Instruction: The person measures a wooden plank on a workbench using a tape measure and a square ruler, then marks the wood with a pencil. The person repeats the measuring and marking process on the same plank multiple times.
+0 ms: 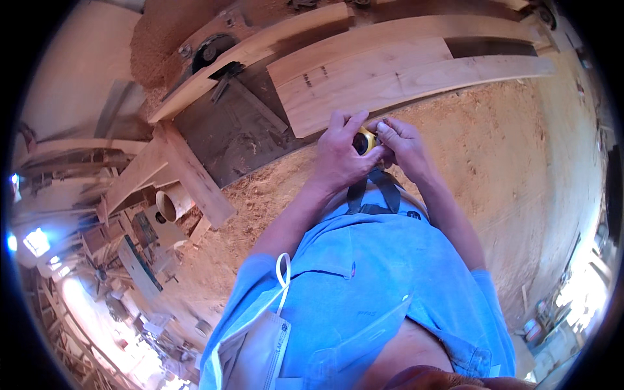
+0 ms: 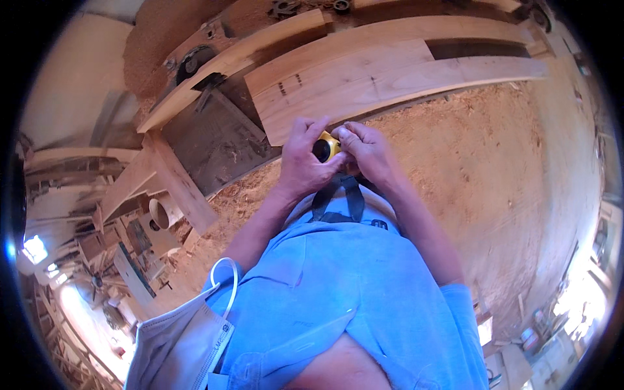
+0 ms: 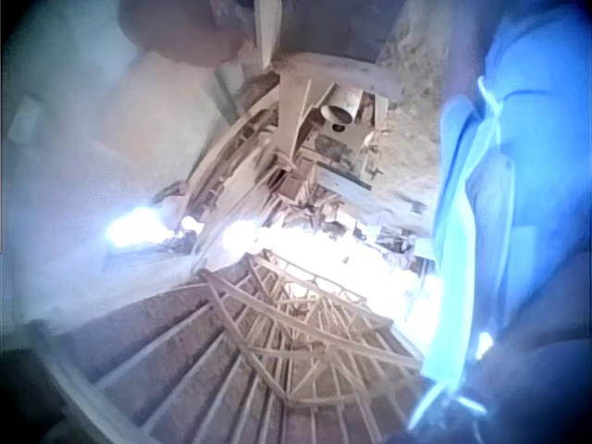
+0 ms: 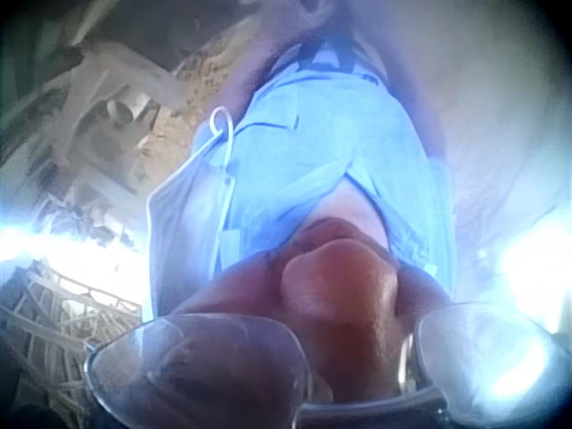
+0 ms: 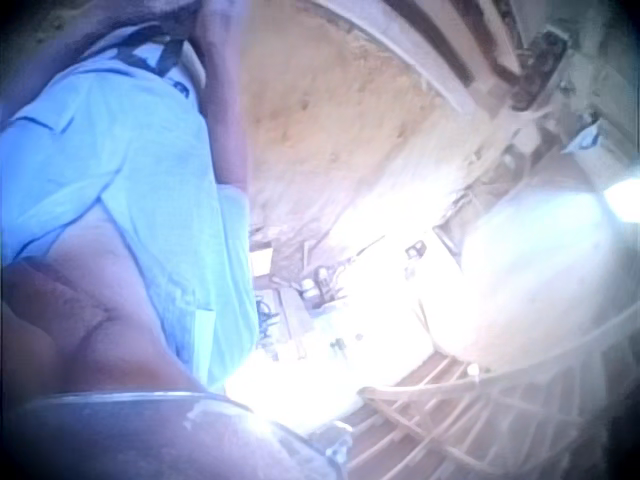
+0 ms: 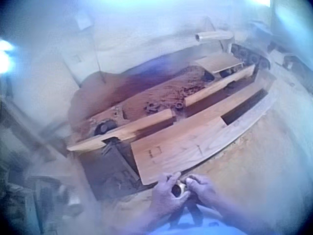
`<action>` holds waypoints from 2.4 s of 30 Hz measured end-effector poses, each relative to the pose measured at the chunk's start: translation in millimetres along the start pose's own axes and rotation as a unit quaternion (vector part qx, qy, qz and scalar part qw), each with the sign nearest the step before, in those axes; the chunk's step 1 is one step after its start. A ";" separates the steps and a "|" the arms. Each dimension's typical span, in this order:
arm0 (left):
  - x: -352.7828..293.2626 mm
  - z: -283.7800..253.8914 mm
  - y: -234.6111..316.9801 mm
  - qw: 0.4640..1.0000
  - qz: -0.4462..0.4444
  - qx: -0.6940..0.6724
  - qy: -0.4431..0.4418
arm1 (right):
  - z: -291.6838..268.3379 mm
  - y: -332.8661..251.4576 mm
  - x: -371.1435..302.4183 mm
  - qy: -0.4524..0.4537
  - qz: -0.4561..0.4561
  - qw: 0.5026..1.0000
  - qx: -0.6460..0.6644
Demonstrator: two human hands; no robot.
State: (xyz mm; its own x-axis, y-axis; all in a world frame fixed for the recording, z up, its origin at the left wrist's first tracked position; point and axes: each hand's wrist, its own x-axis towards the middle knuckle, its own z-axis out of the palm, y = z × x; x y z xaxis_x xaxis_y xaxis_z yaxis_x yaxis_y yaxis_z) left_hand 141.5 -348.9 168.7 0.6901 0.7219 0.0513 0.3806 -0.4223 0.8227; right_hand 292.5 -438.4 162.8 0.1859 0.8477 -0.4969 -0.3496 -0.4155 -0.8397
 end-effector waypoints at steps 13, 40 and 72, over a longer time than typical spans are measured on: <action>79.5 27.5 -65.9 0.911 -0.113 -0.362 -0.162 | -65.1 -1.6 66.4 -0.018 0.133 0.973 0.186; 127.5 -81.8 -236.9 0.877 -0.302 -0.199 0.317 | -164.4 -115.6 224.7 0.077 -0.066 0.753 -0.650; 65.5 -47.5 -228.5 0.831 -0.272 -0.151 0.461 | -203.7 -92.8 178.5 0.033 -0.214 0.744 -0.632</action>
State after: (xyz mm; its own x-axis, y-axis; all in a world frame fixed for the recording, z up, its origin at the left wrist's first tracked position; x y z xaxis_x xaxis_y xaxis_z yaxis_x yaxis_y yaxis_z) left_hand 70.4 -179.0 11.0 -0.3514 0.9331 -0.0768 0.2130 0.1596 0.9639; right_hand 545.2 -315.8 107.4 0.0919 0.9908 -0.0991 0.8900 -0.1263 -0.4380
